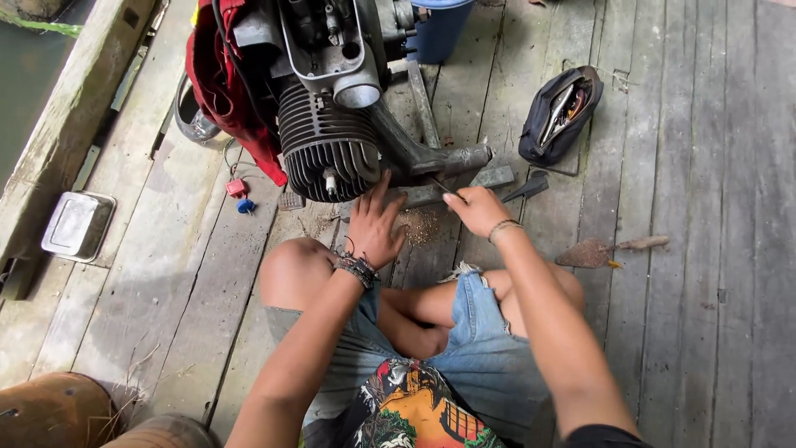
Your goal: Filing down a metal edge on a motorcycle engine casing to smooth the surface.
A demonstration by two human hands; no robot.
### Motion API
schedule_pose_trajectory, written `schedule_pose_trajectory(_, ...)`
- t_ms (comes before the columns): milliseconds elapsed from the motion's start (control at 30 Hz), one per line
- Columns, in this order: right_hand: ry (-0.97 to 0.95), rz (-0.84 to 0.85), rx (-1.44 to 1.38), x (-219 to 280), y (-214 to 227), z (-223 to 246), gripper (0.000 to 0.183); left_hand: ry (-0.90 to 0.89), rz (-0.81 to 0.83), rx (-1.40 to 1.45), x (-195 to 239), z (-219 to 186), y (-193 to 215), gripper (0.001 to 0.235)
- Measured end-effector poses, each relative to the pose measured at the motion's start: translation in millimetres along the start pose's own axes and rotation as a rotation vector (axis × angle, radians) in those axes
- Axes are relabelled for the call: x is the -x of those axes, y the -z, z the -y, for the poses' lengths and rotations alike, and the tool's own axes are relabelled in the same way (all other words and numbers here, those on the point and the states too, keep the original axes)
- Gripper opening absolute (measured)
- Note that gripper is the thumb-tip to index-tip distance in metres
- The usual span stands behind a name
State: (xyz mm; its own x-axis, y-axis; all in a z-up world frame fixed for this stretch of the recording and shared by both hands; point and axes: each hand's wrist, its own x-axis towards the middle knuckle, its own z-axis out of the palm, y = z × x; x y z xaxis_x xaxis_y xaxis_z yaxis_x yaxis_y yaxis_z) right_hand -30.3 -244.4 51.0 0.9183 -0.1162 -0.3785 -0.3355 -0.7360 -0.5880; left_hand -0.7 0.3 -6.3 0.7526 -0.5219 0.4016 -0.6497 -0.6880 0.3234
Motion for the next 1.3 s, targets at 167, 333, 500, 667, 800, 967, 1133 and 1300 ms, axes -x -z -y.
schedule_pose_trajectory(167,-0.023,-0.066,0.133,-0.1,-2.3,-3.2,0.049,-0.001,-0.031,-0.001,-0.5,-0.9,-4.0,0.060)
schedule_pose_trajectory(333,-0.035,-0.136,0.007,-11.9,-33.5,-11.4,0.049,-0.031,-0.039,0.000,0.9,-2.4,-1.2,0.060)
schedule_pose_trajectory(500,0.054,-0.120,0.190,12.9,6.2,-0.3,0.047,-0.015,-0.039,-0.013,0.0,-3.3,-1.5,0.059)
schedule_pose_trajectory(667,0.007,-0.197,0.082,-16.3,-38.5,-15.2,0.048,-0.016,-0.039,-0.018,0.9,-3.5,-3.9,0.058)
schedule_pose_trajectory(800,0.131,-0.146,0.057,6.6,-19.1,-7.6,0.051,-0.034,-0.035,-0.030,0.9,-2.4,-6.1,0.058)
schedule_pose_trajectory(967,0.147,-0.179,0.196,-3.4,-3.1,-15.1,0.051,-0.028,-0.026,-0.015,-0.9,-3.2,-5.4,0.058)
schedule_pose_trajectory(1133,0.153,-0.130,0.116,-17.3,-17.7,-19.5,0.049,-0.039,-0.020,-0.013,-1.8,-2.8,-2.3,0.058)
schedule_pose_trajectory(1300,0.143,-0.052,0.268,2.3,28.4,-27.4,0.054,-0.057,-0.024,-0.035,-1.9,-4.0,0.2,0.049)
